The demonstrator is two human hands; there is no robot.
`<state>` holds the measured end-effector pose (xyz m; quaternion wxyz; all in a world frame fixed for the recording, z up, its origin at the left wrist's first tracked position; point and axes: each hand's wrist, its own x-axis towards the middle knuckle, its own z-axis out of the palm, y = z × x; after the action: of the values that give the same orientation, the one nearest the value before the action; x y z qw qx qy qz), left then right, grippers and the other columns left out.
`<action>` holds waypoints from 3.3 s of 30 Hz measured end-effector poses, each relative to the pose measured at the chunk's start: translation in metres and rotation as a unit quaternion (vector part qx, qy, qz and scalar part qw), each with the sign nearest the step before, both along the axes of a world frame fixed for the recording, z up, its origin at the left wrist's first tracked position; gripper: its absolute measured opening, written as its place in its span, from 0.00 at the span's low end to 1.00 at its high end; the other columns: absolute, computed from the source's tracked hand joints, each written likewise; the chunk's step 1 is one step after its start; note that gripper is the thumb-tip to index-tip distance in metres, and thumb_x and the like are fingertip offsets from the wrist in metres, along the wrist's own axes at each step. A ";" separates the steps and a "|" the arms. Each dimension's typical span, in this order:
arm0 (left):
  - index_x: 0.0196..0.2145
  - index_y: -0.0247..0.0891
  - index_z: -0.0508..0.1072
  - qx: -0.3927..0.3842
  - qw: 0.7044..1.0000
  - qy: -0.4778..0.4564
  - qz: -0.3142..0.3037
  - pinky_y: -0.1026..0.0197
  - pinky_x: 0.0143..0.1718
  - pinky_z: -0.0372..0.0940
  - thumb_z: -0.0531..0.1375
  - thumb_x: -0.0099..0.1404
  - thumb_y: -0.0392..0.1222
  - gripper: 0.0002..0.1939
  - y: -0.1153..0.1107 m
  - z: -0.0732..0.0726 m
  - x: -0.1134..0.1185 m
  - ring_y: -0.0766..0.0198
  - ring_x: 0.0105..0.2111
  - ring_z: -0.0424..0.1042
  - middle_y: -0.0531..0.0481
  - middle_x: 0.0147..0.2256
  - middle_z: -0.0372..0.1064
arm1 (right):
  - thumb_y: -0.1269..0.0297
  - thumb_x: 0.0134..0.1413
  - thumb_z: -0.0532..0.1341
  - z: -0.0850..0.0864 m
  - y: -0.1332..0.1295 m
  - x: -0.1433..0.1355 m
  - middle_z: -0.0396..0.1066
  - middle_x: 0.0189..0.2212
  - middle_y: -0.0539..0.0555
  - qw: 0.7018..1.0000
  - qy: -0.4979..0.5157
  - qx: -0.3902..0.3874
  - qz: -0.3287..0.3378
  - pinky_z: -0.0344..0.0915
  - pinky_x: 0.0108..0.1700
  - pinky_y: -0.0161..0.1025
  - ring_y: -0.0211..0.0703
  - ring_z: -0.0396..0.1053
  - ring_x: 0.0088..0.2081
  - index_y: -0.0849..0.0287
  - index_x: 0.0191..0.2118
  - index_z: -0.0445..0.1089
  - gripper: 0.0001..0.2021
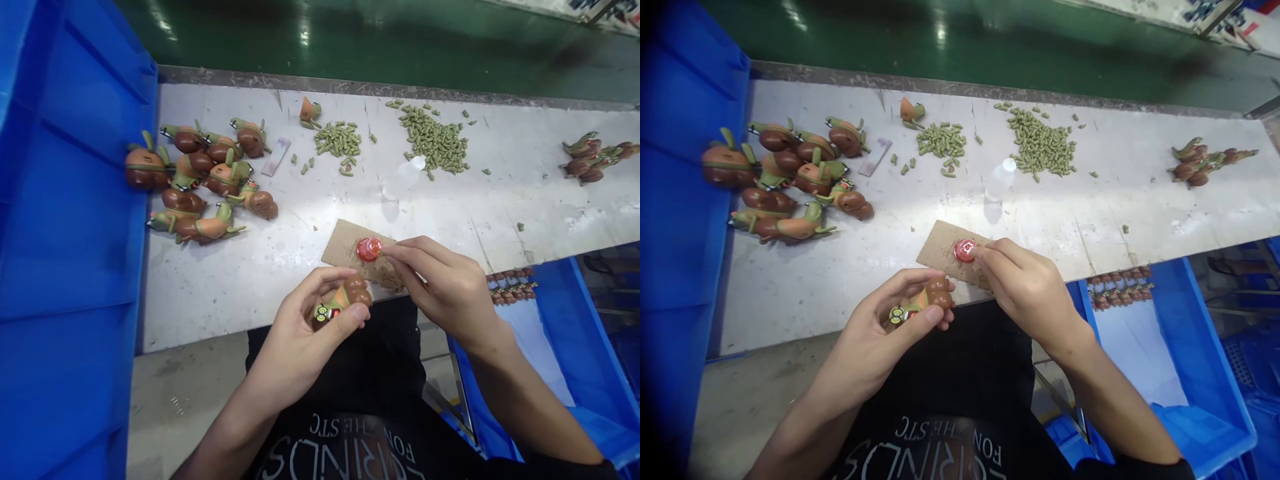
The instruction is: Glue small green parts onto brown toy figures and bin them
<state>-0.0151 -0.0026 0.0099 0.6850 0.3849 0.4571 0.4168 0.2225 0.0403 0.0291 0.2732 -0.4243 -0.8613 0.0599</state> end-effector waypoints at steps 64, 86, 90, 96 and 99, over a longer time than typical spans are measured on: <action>0.56 0.51 0.86 0.111 0.992 0.055 -0.005 0.62 0.59 0.77 0.71 0.81 0.46 0.09 0.010 -0.011 0.010 0.59 0.54 0.83 0.53 0.52 0.85 | 0.66 0.65 0.78 -0.002 -0.014 -0.024 0.87 0.32 0.51 0.789 0.457 -0.382 -0.152 0.86 0.36 0.37 0.43 0.86 0.32 0.54 0.40 0.89 0.01; 0.58 0.51 0.83 0.094 0.995 0.014 0.044 0.65 0.49 0.82 0.70 0.82 0.49 0.10 0.006 -0.020 0.011 0.61 0.49 0.85 0.50 0.52 0.83 | 0.54 0.62 0.83 -0.002 -0.026 -0.023 0.90 0.40 0.53 0.780 0.460 -0.401 -0.139 0.90 0.49 0.47 0.48 0.89 0.39 0.52 0.45 0.90 0.11; 0.58 0.52 0.82 0.094 0.995 0.012 0.038 0.62 0.51 0.82 0.70 0.82 0.50 0.11 0.005 -0.021 0.010 0.60 0.51 0.84 0.51 0.52 0.83 | 0.54 0.62 0.83 -0.001 -0.026 -0.024 0.90 0.39 0.53 0.782 0.459 -0.399 -0.137 0.90 0.49 0.46 0.49 0.90 0.40 0.52 0.43 0.90 0.10; 0.59 0.54 0.82 0.103 0.994 0.024 0.032 0.66 0.53 0.79 0.70 0.83 0.49 0.10 0.006 -0.021 0.010 0.63 0.52 0.83 0.53 0.53 0.83 | 0.61 0.68 0.79 -0.001 -0.027 -0.024 0.90 0.42 0.52 0.802 0.441 -0.382 -0.127 0.89 0.49 0.42 0.48 0.90 0.43 0.51 0.45 0.89 0.04; 0.58 0.53 0.83 0.114 0.992 0.040 0.032 0.67 0.53 0.78 0.71 0.82 0.48 0.10 0.007 -0.020 0.010 0.64 0.51 0.83 0.54 0.51 0.84 | 0.67 0.71 0.76 0.002 -0.027 -0.023 0.91 0.43 0.50 0.826 0.407 -0.370 -0.123 0.88 0.48 0.39 0.45 0.90 0.44 0.51 0.46 0.89 0.03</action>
<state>-0.0047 0.0040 -0.0097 0.6042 0.4615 0.4460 0.4722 0.1997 0.0129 0.0312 0.4264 -0.5336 -0.5259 0.5068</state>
